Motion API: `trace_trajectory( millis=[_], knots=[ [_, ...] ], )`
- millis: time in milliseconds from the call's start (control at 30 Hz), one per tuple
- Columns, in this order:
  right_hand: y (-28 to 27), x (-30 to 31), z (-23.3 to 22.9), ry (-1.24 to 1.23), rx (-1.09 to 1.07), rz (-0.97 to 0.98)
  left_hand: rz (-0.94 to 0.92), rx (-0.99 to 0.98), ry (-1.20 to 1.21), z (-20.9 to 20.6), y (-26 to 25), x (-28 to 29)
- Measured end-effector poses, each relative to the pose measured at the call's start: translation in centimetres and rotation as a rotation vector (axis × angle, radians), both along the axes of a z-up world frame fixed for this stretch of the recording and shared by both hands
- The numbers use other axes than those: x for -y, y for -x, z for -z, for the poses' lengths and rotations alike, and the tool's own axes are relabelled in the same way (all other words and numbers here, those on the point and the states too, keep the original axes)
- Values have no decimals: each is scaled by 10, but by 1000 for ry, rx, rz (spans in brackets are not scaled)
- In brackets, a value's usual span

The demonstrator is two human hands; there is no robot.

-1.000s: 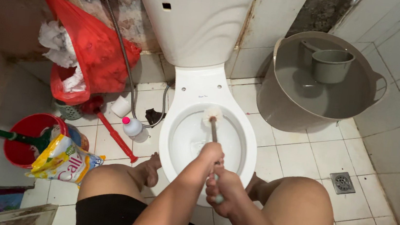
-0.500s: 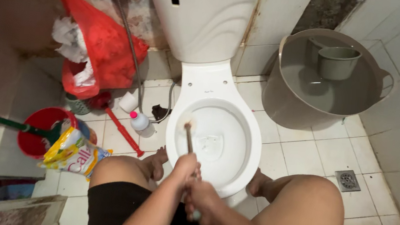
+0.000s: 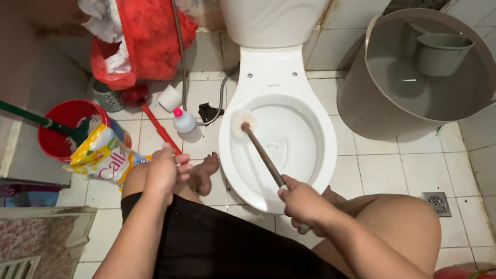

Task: The person cleans a toilet bowl using a toilet brush and cleaning agents. They scrub the interior of the bowl, add liquid cleaner and powdered detergent, and rinse the bowl with a handheld bidet sprayer.

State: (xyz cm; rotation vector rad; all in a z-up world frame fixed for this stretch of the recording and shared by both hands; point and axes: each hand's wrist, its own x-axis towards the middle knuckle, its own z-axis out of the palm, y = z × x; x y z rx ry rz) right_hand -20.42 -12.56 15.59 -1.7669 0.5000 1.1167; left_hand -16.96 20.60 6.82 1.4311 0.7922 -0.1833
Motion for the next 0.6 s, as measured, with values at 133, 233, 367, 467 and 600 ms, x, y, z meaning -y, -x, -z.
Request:
trace_trajectory(
  millis=[133, 233, 367, 467, 600],
  knots=[
    [21, -18, 14, 110, -65, -88, -64, 38, 63, -2, 24, 1],
    [48, -7, 29, 147, 223, -321, -26, 8, 71, 1, 34, 11],
    [53, 41, -8, 329, 124, -594, -38, 57, 135, 1, 39, 20],
    [40, 91, -83, 537, -68, -671, -15, 101, 129, -5, 33, 24],
    [38, 78, -120, 538, -111, -705, -9, 113, 124, -17, 25, 31]
  ],
)
